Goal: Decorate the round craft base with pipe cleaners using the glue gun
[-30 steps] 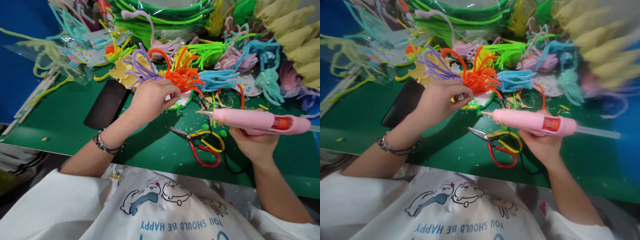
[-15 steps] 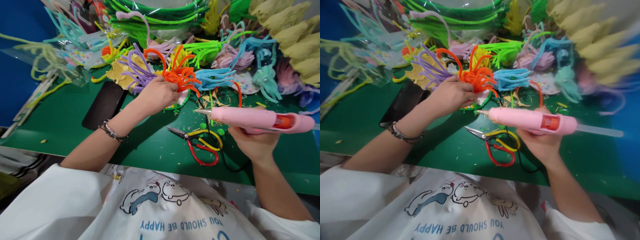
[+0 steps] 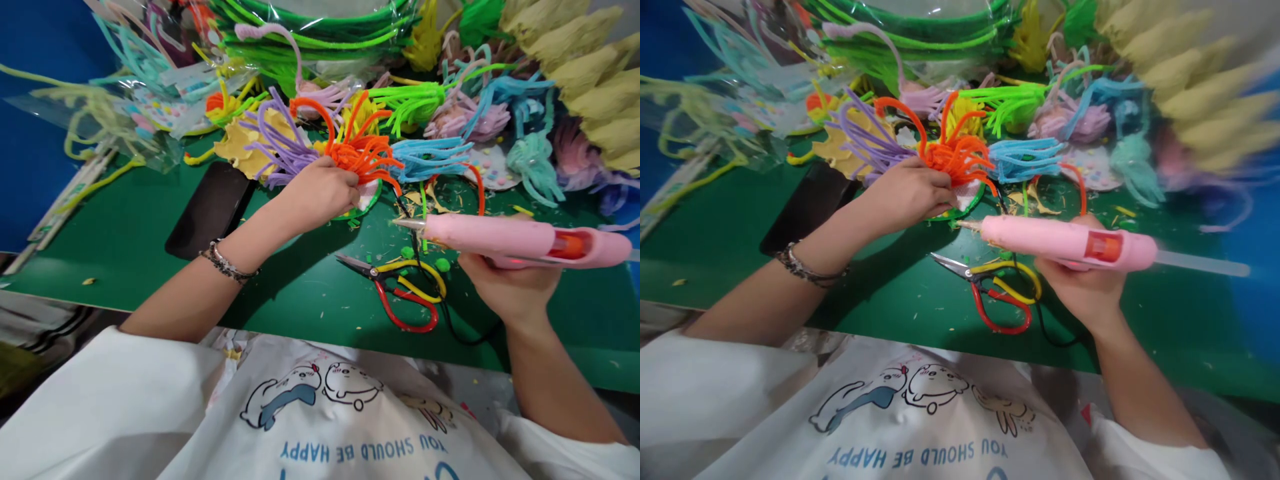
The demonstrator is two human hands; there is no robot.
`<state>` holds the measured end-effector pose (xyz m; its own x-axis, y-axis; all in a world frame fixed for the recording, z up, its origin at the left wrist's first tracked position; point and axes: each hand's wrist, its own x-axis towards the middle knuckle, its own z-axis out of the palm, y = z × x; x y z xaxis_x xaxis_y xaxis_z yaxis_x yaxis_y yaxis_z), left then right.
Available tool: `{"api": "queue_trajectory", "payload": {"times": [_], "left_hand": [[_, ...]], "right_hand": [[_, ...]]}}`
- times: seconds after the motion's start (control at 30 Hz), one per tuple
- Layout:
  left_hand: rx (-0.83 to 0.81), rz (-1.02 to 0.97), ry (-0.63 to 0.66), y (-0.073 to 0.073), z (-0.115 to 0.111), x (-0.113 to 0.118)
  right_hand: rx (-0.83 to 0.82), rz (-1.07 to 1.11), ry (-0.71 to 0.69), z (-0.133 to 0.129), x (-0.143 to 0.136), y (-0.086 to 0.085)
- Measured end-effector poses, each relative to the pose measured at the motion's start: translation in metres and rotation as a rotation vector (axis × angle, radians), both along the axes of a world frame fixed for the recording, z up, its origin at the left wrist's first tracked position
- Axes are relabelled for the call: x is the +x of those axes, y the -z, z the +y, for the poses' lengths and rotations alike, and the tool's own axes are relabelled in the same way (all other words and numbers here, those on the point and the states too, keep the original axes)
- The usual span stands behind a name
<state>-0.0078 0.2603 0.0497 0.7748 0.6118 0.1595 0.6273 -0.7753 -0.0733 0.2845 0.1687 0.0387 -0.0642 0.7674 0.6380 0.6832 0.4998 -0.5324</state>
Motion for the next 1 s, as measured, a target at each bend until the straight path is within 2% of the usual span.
{"api": "queue_trajectory", "payload": {"times": [0.27,0.4,0.53,0.63,0.73,0.9,1.0], "left_hand": [[0.012,0.079,0.03,-0.004,-0.001,-0.002],[-0.034,0.111,0.02,-0.004,-0.001,0.0],[-0.09,-0.005,-0.024,-0.006,-0.001,0.0],[-0.062,-0.119,-0.063,-0.011,-0.005,-0.003],[-0.034,-0.123,-0.065,-0.014,-0.014,-0.005],[0.022,0.028,0.028,-0.002,-0.027,-0.006],[0.074,0.068,0.025,0.006,-0.031,-0.005]], "right_hand": [[0.017,-0.031,0.01,0.0,0.0,-0.001],[0.007,-0.035,0.021,-0.001,0.0,-0.001],[0.019,-0.028,0.023,0.0,0.0,-0.001],[0.031,-0.015,0.011,0.001,0.0,-0.001],[0.033,-0.018,0.01,0.001,0.001,-0.001],[0.028,-0.027,0.017,0.001,0.0,-0.002],[0.038,-0.015,0.018,0.001,-0.001,-0.001]]}}
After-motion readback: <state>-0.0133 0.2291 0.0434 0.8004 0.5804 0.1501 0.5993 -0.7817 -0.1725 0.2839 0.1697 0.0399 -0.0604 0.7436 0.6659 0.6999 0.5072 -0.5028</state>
